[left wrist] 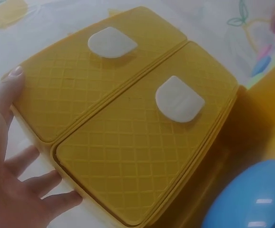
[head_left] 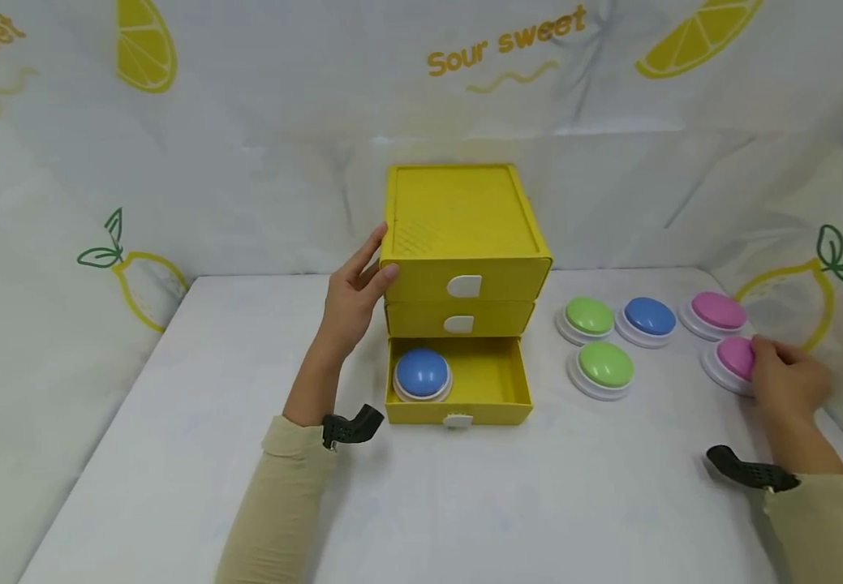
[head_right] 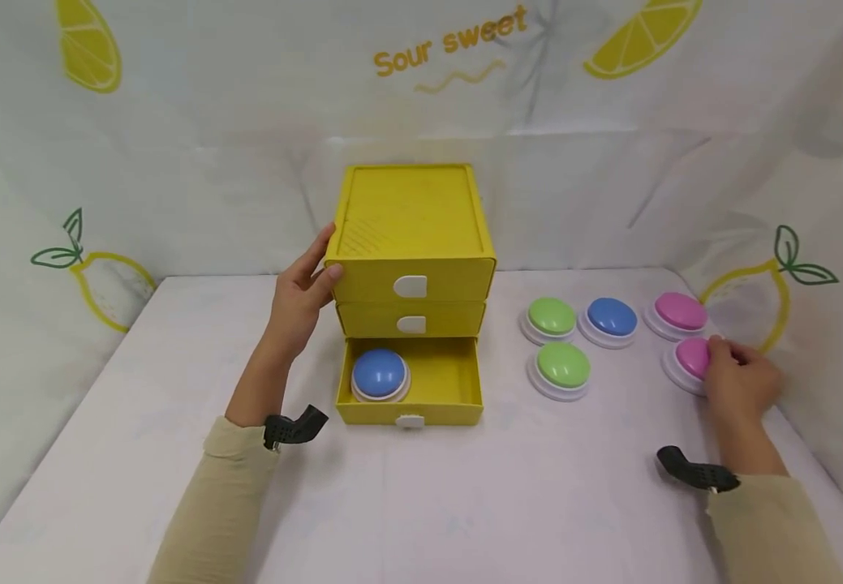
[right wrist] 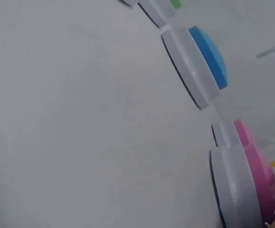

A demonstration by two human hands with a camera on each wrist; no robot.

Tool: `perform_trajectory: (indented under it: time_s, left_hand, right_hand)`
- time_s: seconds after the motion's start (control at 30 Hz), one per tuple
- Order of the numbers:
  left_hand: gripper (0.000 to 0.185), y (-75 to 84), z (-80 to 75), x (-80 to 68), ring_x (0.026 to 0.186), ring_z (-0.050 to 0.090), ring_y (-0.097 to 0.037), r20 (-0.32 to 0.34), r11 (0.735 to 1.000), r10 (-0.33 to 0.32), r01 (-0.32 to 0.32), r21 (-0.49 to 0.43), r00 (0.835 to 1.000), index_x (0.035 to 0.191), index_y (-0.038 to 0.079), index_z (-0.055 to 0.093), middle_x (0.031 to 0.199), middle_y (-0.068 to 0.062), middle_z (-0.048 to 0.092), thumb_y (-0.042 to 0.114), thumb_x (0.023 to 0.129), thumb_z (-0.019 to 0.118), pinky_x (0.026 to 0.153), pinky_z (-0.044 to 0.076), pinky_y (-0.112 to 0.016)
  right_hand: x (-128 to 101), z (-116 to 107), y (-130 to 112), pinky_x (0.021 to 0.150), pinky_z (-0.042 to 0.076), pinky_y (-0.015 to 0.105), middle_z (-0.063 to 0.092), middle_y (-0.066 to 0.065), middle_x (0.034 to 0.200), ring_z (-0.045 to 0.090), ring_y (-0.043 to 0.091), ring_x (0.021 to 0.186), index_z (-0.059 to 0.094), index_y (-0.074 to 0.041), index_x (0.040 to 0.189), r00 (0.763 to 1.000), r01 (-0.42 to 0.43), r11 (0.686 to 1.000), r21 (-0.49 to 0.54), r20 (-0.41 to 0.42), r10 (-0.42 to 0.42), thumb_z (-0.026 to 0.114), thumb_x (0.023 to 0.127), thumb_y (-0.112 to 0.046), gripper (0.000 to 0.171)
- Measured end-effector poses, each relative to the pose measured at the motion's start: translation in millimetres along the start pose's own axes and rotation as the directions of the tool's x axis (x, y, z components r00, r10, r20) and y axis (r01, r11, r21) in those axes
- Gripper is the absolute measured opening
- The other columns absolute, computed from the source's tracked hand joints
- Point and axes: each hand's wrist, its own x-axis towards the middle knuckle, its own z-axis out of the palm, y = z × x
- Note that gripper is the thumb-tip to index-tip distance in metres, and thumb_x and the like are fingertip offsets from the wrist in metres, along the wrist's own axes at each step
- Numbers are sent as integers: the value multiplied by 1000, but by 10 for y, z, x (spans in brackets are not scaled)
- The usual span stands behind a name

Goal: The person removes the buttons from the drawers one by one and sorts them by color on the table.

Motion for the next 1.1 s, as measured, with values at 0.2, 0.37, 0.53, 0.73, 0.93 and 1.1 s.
perform_trajectory:
  time_s: [0.2,0.37,0.53,0.73,0.93,1.1]
  left_hand:
    - [58,-25,40,0,148,44,-19,8,1000,-4,4,-15,1000,156,36,38,166,12,31,25,103,59,117,44,-38]
    - [58,-23,47,10,148,44,-17,9,1000,3,-3,-5,1000,156,37,38,165,12,31,26,103,59,117,44,-39]
    - [58,-15,41,10,148,44,-18,1,1000,-2,2,6,1000,156,38,38,165,13,32,26,103,59,116,44,-39]
    - [58,-2,27,5,148,44,-18,-4,1000,-14,14,3,1000,156,37,38,166,12,31,25,103,59,117,44,-39]
    - [58,28,7,0,148,43,-18,-13,1000,-21,22,13,1000,156,37,37,166,13,30,26,104,59,117,44,-39]
    - [58,19,7,6,149,42,-17,-7,1000,-20,20,6,1000,156,37,37,166,13,31,25,104,59,117,43,-38]
  right_hand:
    - [-248,23,-205,110,36,14,45,-37,108,37,-14,107,57,-36,143,993,93,991,-92,-65,-99,59,97,-51,48]
    - [-594,87,-414,94,42,4,52,-33,103,42,-11,103,64,-28,139,967,254,967,-32,11,-254,66,95,-47,47]
    - [-1023,162,-572,70,42,-1,58,-31,95,49,-7,96,68,-19,133,887,442,897,3,146,-437,67,97,-38,41]
    - [-1449,321,-642,78,42,1,62,-35,98,57,-9,95,69,-11,126,672,682,731,15,381,-635,64,100,-33,34]
    - [-1886,570,-725,83,48,1,69,-17,113,60,-8,101,67,-10,128,483,764,643,59,609,-629,61,101,-35,37]
    - [-2199,856,-737,94,56,19,69,8,127,67,9,111,66,-10,130,383,738,670,84,765,-517,59,102,-37,40]
